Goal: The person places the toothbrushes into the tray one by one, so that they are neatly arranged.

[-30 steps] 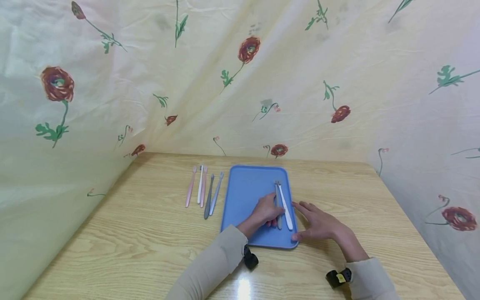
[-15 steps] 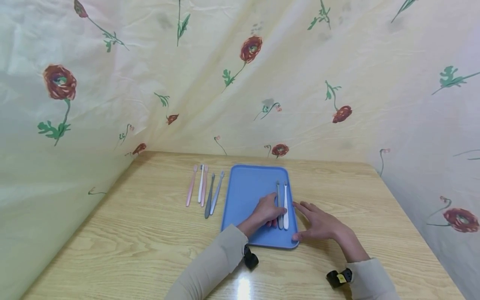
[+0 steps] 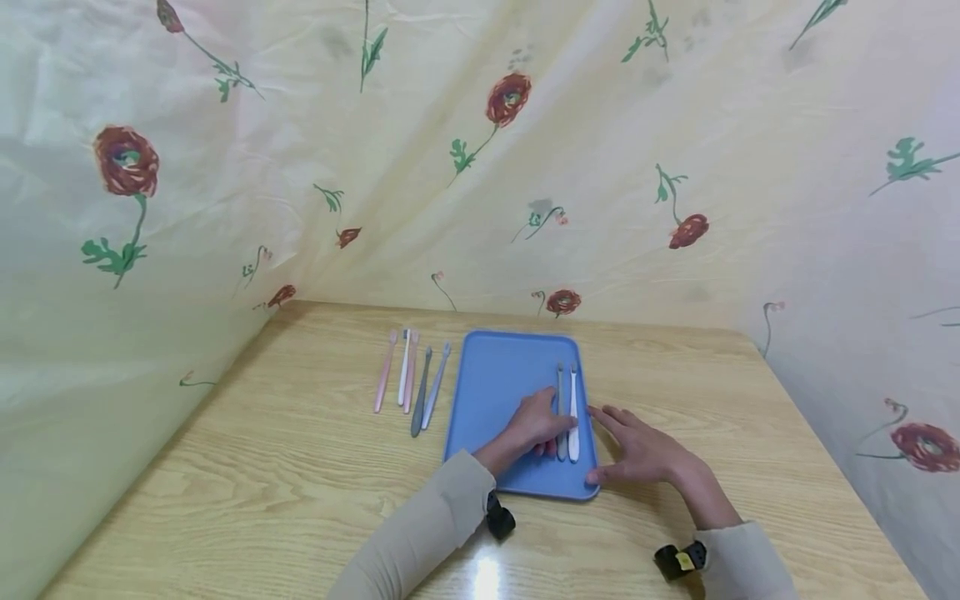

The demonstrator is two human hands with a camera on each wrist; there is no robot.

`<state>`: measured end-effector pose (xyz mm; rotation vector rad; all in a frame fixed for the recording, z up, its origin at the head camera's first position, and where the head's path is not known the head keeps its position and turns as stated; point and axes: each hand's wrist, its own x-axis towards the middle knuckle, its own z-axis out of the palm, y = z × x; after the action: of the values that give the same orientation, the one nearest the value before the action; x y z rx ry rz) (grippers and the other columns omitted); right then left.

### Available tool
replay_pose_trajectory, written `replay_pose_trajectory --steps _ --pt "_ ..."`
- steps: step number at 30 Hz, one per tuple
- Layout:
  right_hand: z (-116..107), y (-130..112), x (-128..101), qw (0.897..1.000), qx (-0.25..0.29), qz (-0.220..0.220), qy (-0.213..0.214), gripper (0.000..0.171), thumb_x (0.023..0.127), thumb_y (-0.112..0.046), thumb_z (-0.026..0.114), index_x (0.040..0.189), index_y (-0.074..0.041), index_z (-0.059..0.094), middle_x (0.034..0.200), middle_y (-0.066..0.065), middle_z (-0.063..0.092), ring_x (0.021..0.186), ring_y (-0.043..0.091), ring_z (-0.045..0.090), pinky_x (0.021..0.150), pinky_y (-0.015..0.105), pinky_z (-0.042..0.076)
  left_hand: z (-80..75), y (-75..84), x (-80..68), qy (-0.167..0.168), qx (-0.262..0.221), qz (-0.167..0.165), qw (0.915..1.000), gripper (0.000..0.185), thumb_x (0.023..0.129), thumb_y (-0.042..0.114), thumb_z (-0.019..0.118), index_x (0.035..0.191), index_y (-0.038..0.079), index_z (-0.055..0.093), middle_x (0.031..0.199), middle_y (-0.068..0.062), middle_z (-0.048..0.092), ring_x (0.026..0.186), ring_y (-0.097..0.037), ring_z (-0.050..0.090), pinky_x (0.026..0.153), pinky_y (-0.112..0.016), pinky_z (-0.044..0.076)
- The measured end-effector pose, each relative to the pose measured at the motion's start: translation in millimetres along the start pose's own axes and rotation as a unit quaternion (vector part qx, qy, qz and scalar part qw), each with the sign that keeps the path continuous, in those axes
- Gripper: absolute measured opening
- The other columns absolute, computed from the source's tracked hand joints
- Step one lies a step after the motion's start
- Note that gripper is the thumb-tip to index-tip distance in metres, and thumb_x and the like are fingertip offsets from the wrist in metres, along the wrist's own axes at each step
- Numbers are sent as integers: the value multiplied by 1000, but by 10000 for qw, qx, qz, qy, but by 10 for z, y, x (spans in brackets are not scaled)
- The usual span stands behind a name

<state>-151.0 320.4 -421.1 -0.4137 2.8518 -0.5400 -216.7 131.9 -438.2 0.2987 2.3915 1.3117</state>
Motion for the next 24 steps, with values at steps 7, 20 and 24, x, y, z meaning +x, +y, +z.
replay_pose_trajectory --steps 7,20,24 --pt "4 -7 -6 10000 -35 -33 6 106 76 -59 78 156 -8 32 155 35 33 141 60 31 100 72 42 -84 61 -59 -55 -94 63 9999 66 94 21 69 151 6 40 46 -5 53 32 -13 41 31 -25 32" --pt "16 -2 -3 9999 -124 -29 17 106 76 -58 79 156 -7 33 155 35 33 141 60 31 100 73 42 -248 120 -120 -4 40 34 10000 78 94 28 70 159 13 29 50 -5 57 37 -15 47 34 -26 36" --pt "16 -4 -3 9999 -141 9 12 106 76 -59 79 156 -8 33 155 35 33 141 60 31 100 73 42 -322 134 -131 45 32 81 10000 80 93 29 71 159 13 28 50 -5 58 38 -16 46 35 -28 36"
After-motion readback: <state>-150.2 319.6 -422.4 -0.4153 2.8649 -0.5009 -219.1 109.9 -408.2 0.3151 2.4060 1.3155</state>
